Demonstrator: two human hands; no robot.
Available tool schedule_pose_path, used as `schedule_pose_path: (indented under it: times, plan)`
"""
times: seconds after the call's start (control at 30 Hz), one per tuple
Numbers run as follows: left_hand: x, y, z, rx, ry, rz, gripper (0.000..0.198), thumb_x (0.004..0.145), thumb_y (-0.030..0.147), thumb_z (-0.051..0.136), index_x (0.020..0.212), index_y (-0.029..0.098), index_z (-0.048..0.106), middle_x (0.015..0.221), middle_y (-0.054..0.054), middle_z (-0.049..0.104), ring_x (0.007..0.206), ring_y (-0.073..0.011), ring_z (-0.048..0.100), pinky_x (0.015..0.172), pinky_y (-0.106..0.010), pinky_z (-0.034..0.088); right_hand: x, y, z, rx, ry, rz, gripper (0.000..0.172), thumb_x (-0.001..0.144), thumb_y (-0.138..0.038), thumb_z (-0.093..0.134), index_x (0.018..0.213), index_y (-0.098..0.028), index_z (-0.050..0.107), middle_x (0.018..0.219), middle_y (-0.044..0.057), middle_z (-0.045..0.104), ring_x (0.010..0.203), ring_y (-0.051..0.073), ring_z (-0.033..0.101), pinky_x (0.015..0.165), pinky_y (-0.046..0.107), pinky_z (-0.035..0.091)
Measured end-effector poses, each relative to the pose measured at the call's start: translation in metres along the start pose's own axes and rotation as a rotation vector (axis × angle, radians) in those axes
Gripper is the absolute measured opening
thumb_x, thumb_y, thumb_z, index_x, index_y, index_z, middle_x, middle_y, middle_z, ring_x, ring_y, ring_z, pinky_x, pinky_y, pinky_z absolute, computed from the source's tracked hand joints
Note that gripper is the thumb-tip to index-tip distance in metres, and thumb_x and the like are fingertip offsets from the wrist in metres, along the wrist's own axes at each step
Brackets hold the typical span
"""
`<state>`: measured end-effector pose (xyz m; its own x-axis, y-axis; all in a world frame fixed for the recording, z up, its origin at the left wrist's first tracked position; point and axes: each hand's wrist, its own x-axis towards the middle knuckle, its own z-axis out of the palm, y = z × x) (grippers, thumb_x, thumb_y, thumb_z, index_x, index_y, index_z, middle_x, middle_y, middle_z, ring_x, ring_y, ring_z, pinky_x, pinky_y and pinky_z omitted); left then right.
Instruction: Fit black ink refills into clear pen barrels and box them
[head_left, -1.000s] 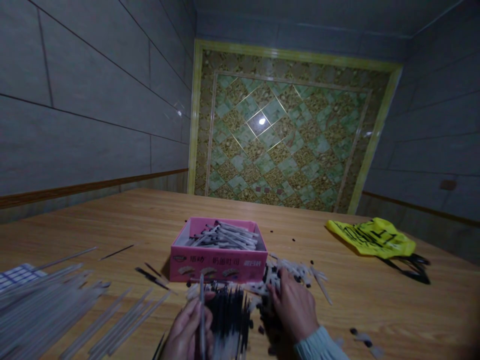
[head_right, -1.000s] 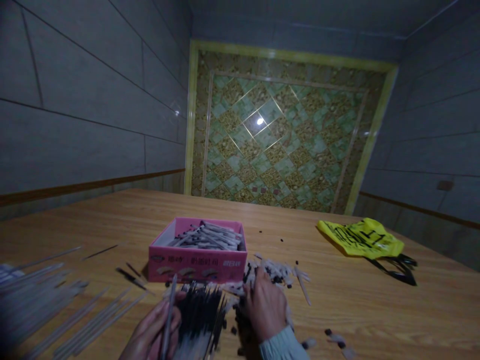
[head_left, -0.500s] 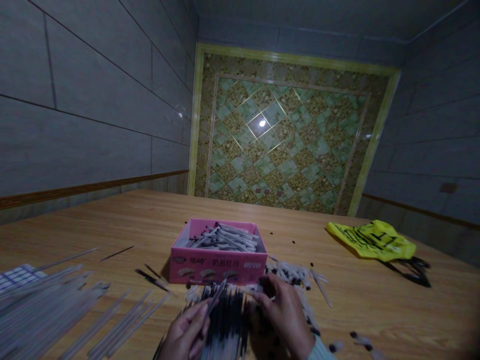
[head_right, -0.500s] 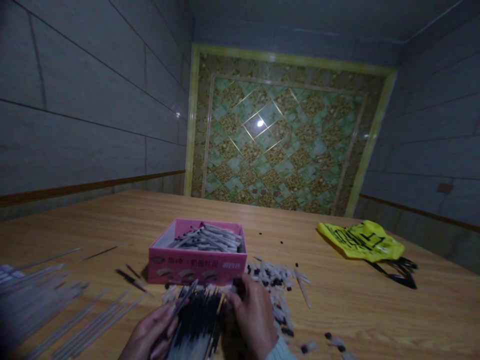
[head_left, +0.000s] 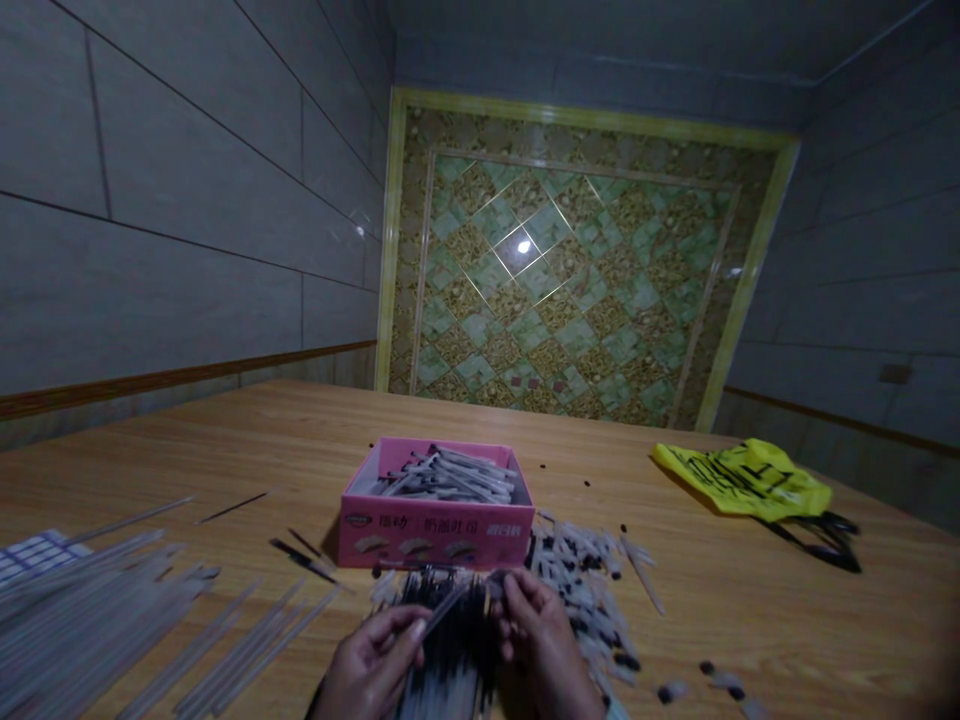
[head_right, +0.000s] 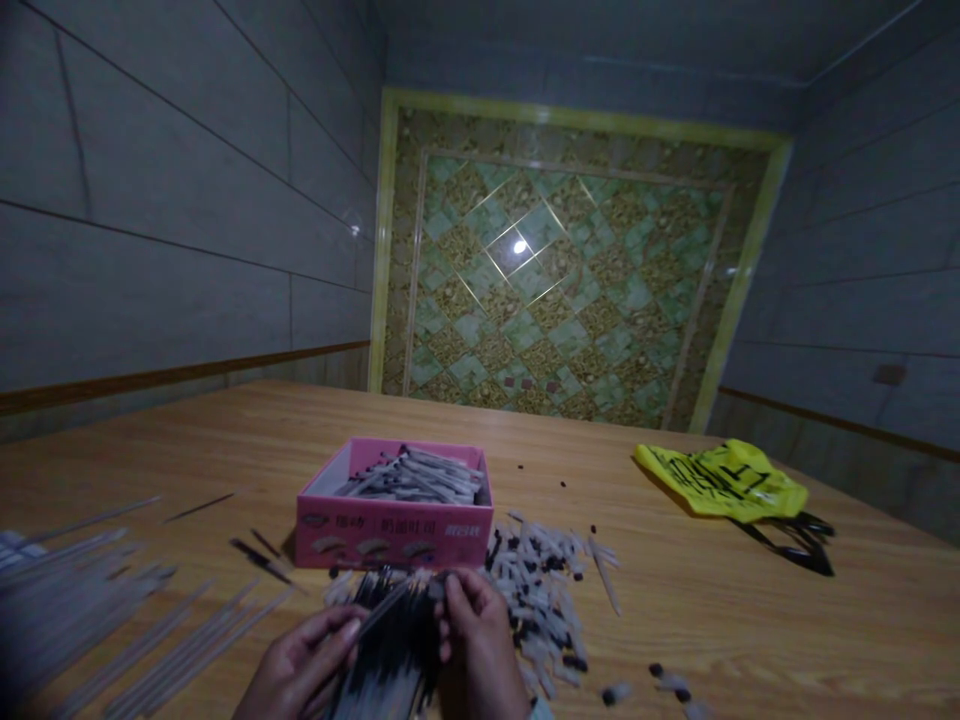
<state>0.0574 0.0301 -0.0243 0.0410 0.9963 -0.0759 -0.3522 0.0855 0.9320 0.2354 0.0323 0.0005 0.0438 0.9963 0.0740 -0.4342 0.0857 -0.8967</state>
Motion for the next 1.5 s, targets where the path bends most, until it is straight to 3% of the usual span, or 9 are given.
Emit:
schedule_pose_path:
  times: [0.2,0.43,0.67,0.9,1.03,1.17,1.23,1.37,1.5]
  plan:
    - [-0.007,0.014,0.004,0.284,-0.065,0.109,0.038,0.055,0.050,0.074,0.073,0.016,0.074,0.059,-0.003,0.065,0.058,-0.0149,0.055,0.055,-0.023,0.043,0.000,0.001,-0.001,-0.051,0.086,0.002,0.043,0.061,-0.050,0.077,0.076,-0.014,0.060,0.050,-0.007,0.047,0.038,0.003,0.036,0.035,0.013,0.026]
    - [-0.005,0.014,0.002,0.344,-0.078,0.090,0.041,0.056,0.053,0.071,0.074,0.016,0.074,0.059,-0.002,0.065,0.057,-0.0153,0.055,0.057,-0.024,0.044,0.001,-0.002,-0.005,-0.225,0.043,-0.170,0.033,0.068,-0.046,0.072,0.068,-0.013,0.065,0.056,-0.003,0.053,0.050,0.007,0.042,0.045,0.016,0.034]
    - [-0.004,0.013,0.001,0.344,-0.073,0.091,0.040,0.057,0.051,0.071,0.075,0.015,0.073,0.058,-0.002,0.065,0.058,-0.0159,0.055,0.055,-0.024,0.042,0.005,0.002,-0.015,-0.300,0.031,-0.119,0.037,0.071,-0.050,0.067,0.076,-0.014,0.064,0.047,-0.007,0.042,0.037,0.005,0.030,0.036,0.017,0.024]
    - [-0.006,0.014,0.003,0.317,-0.112,0.084,0.036,0.058,0.049,0.072,0.071,0.015,0.072,0.059,-0.002,0.064,0.059,-0.0157,0.054,0.057,-0.025,0.041,0.000,0.002,-0.007,-0.313,-0.046,-0.244,0.026,0.071,-0.040,0.071,0.071,-0.015,0.065,0.062,-0.001,0.057,0.057,0.011,0.047,0.051,0.020,0.036]
    - [-0.006,0.011,0.005,0.256,-0.108,0.014,0.035,0.056,0.048,0.074,0.063,0.014,0.069,0.051,0.001,0.055,0.050,-0.0103,0.045,0.045,-0.021,0.033,-0.001,0.001,-0.009,-0.359,-0.087,-0.258,0.022,0.074,-0.038,0.068,0.076,-0.016,0.068,0.066,0.002,0.062,0.061,0.015,0.053,0.057,0.024,0.040]
    - [-0.005,0.007,0.004,0.098,-0.151,-0.163,0.043,0.055,0.055,0.071,0.050,0.017,0.053,0.039,0.009,0.032,0.034,-0.0026,0.015,0.034,-0.020,0.008,-0.004,-0.006,-0.011,-0.585,-0.161,-0.410,0.019,0.079,-0.034,0.063,0.082,-0.018,0.073,0.079,0.007,0.068,0.078,0.022,0.060,0.070,0.029,0.044]
    - [-0.004,0.006,0.003,0.086,-0.155,-0.183,0.043,0.053,0.056,0.072,0.051,0.017,0.054,0.038,0.011,0.029,0.033,-0.0018,0.010,0.035,-0.021,0.005,-0.006,-0.009,-0.011,-0.682,-0.183,-0.482,0.018,0.082,-0.031,0.059,0.083,-0.020,0.073,0.078,0.006,0.067,0.077,0.022,0.061,0.070,0.029,0.044]
    - [-0.004,0.012,0.001,0.221,-0.118,-0.040,0.041,0.053,0.052,0.074,0.063,0.013,0.067,0.046,0.005,0.047,0.040,-0.0060,0.032,0.037,-0.020,0.019,-0.008,-0.011,-0.012,-0.843,-0.222,-0.551,0.020,0.086,-0.029,0.054,0.085,-0.021,0.073,0.074,0.005,0.066,0.073,0.020,0.060,0.067,0.026,0.043]
    - [-0.004,0.017,-0.001,0.358,-0.124,0.095,0.038,0.055,0.049,0.074,0.061,0.012,0.069,0.053,-0.001,0.058,0.053,-0.0127,0.048,0.050,-0.023,0.036,-0.009,-0.010,-0.011,-0.871,-0.232,-0.569,0.022,0.087,-0.030,0.053,0.083,-0.021,0.072,0.072,0.005,0.065,0.070,0.019,0.059,0.064,0.026,0.041]
